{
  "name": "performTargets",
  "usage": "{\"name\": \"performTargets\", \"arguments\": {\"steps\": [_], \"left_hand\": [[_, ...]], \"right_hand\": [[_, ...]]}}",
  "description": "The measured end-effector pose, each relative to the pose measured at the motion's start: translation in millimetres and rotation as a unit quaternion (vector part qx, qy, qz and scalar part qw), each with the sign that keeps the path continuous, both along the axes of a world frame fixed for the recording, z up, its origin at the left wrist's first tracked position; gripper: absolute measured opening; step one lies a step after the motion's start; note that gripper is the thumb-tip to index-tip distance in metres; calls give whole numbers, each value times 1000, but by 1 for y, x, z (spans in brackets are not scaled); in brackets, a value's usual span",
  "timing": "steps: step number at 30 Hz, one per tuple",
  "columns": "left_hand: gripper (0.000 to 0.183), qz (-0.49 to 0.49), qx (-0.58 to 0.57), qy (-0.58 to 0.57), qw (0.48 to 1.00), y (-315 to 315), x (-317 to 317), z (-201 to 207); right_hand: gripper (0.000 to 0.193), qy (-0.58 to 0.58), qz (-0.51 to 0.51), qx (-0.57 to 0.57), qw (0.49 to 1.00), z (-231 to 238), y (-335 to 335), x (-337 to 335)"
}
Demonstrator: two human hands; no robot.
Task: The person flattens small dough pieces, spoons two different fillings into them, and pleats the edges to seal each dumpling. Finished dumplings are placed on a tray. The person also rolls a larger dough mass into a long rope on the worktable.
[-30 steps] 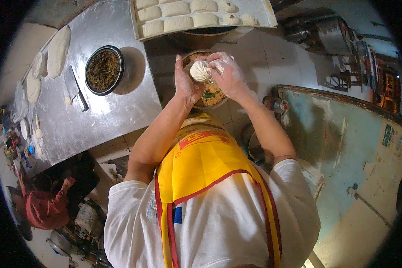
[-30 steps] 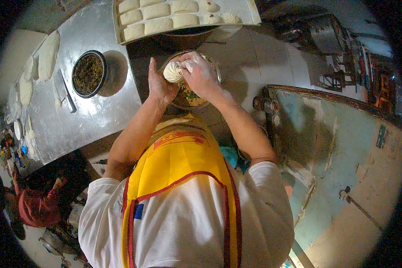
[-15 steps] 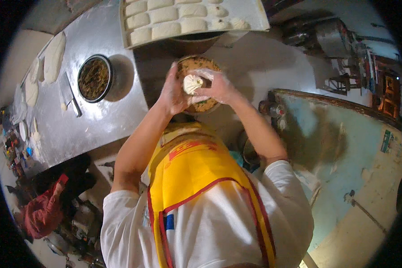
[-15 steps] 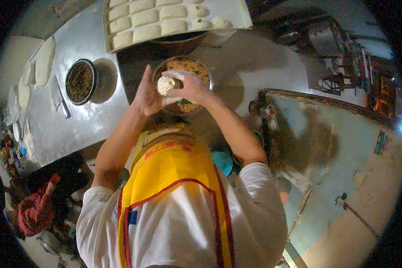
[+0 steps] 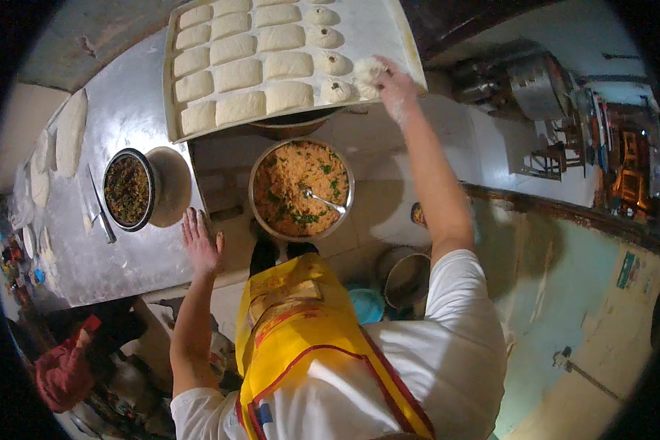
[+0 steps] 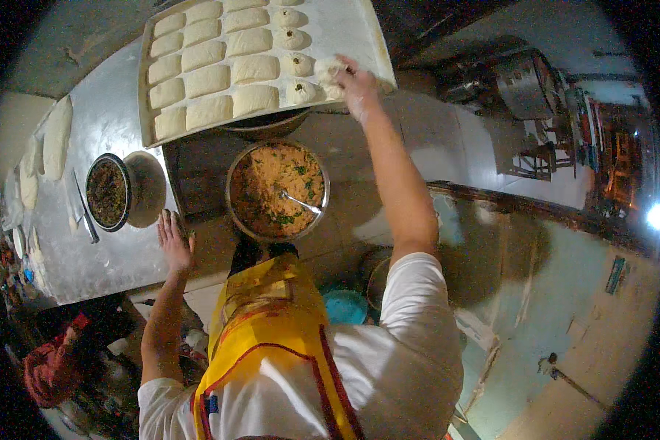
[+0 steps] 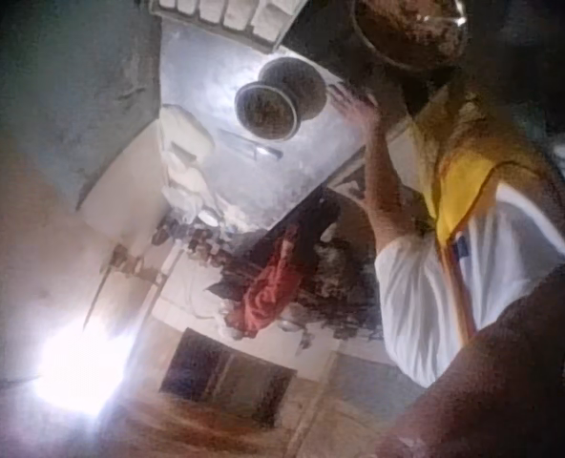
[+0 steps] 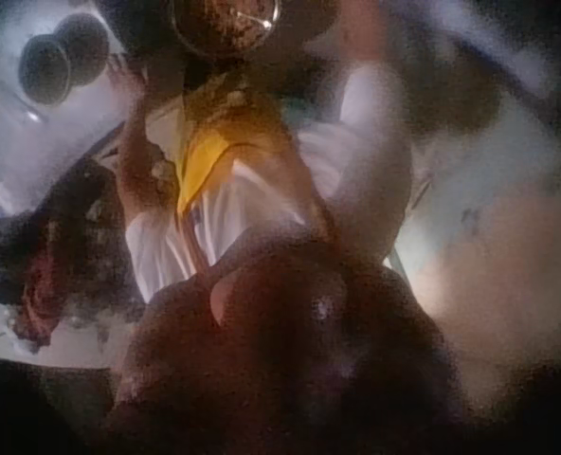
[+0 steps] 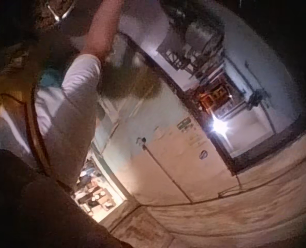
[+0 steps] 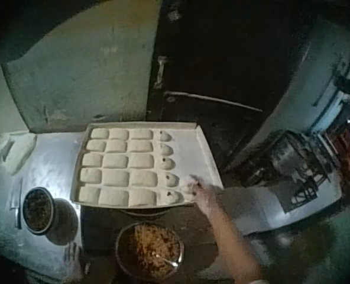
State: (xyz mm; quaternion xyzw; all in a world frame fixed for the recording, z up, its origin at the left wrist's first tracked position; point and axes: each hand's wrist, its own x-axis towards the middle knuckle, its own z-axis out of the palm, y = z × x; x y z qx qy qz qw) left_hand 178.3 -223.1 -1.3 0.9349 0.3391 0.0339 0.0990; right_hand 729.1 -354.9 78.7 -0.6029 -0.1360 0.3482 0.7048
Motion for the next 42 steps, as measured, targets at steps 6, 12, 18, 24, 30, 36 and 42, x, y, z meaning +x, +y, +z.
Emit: {"name": "performTargets", "arguments": {"steps": [6, 12, 18, 24, 30, 36, 42], "left_hand": [[80, 18, -3, 5, 1000, -2, 5, -2], [81, 25, -17, 36, 999, 0, 7, 2], [78, 44, -73, 16, 996, 0, 3, 11], [74, 67, -111, -16, 991, 1, -4, 10], [55, 99, -125, -207, 965, 29, -89, 14], [50, 252, 108, -249, 929, 238, -220, 9], [37, 210, -7, -169, 963, 372, -268, -30]], "right_hand": [[49, -199, -17, -201, 959, -20, 35, 66], [49, -382, 78, -312, 866, -55, 35, 81], [56, -358, 92, -432, 823, -75, 37, 104], [47, -378, -12, -307, 874, -26, 33, 62], [44, -158, 11, -128, 979, 19, -49, -78], [43, 12, 125, -158, 979, -25, -131, -232], [39, 65, 272, -262, 924, -46, -119, -354]]}}
